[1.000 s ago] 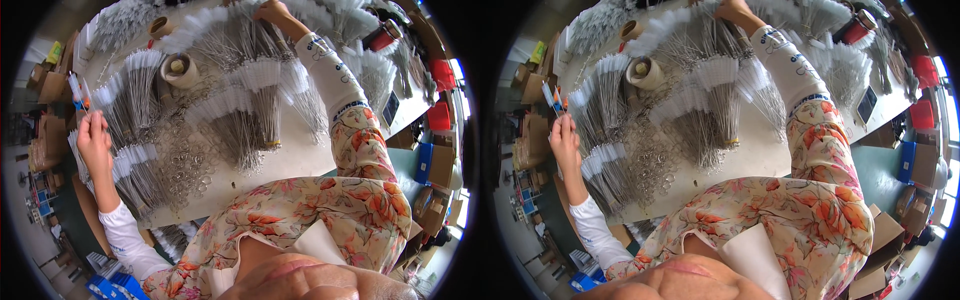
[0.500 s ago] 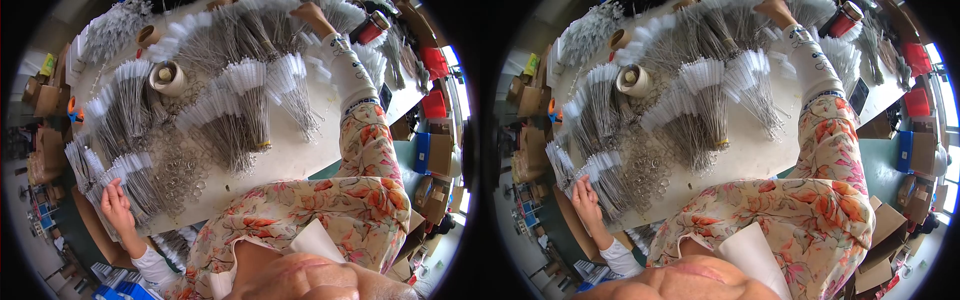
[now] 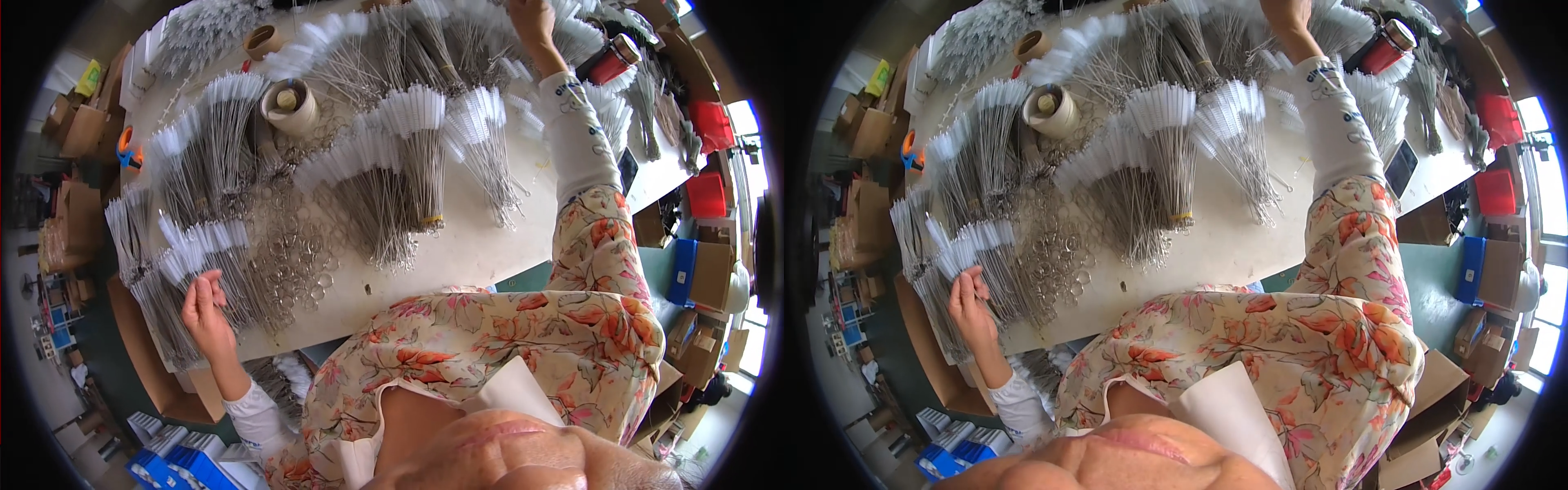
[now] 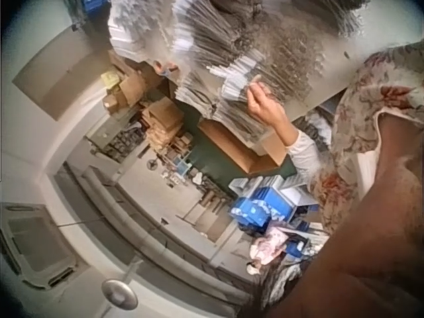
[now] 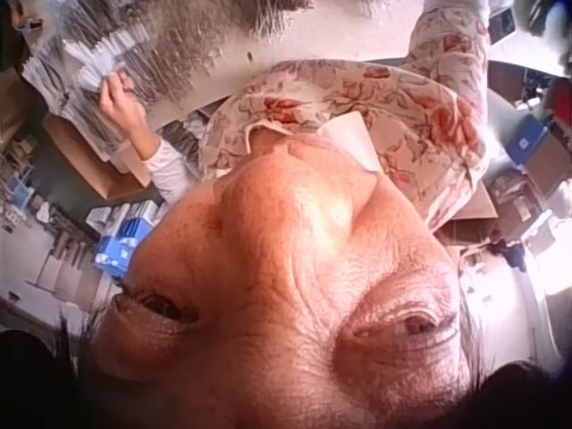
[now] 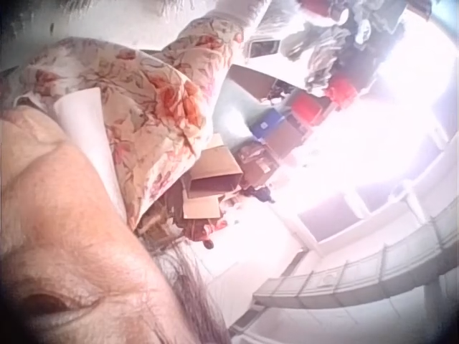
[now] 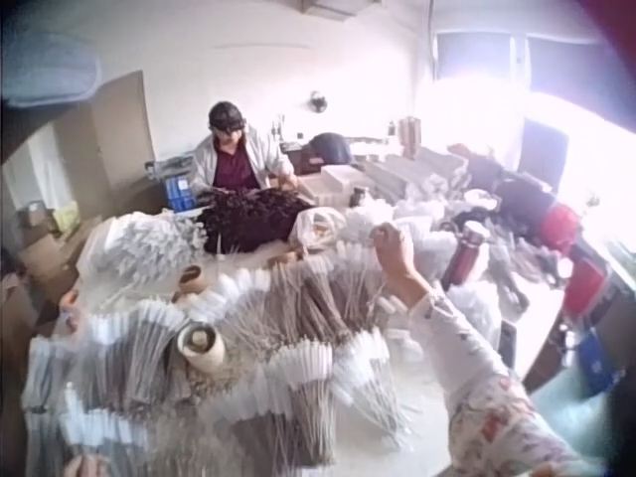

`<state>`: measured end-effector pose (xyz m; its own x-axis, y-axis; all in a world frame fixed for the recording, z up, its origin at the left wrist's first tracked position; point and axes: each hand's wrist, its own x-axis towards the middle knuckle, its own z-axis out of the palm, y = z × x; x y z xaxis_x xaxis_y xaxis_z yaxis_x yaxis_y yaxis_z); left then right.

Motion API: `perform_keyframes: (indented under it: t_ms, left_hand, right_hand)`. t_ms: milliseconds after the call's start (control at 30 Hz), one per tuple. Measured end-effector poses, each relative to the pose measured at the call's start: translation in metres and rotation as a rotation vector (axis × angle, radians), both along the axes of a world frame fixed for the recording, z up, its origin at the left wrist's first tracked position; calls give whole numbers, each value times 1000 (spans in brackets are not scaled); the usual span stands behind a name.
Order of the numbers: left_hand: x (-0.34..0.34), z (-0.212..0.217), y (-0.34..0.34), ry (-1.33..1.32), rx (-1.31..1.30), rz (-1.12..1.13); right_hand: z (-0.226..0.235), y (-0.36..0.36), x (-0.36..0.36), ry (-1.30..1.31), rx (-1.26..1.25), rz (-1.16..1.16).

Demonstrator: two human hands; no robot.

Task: Attaching small metal rings to the stems of white brushes.

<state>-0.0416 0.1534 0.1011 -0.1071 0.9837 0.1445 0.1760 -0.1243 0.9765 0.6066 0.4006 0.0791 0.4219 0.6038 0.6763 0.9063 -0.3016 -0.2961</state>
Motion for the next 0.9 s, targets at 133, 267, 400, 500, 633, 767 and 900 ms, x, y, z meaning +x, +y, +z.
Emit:
perform_keyframes:
  t_ms: [133, 267, 400, 500, 633, 767, 900]
  left_hand:
    - [32, 23, -8, -35, 6, -86]
    - [99, 32, -6, -146, 158, -232]
    - [132, 17, 8, 14, 416, -231]
    - [127, 2, 5, 308, 633, -41]
    - [115, 9, -19, 250, 722, 19]
    - [128, -39, -39, 327, 950, -54]
    - [113, -40, -60, 550, 900, -214]
  right_hand:
    - [111, -77, -168, 548, 260, 777]
    - [94, -133, -285, 1266, -23, 1567]
    - [74, -216, -374, 1545, -479, 1571]
    - [56, -244, -389, 1277, -160, 1574]
    - [14, -242, -362, 1190, -246, 1301]
    - [-3, -264, -393, 2127, -239, 1297]
    - [-1, -266, -382, 2380, -297, 1375]
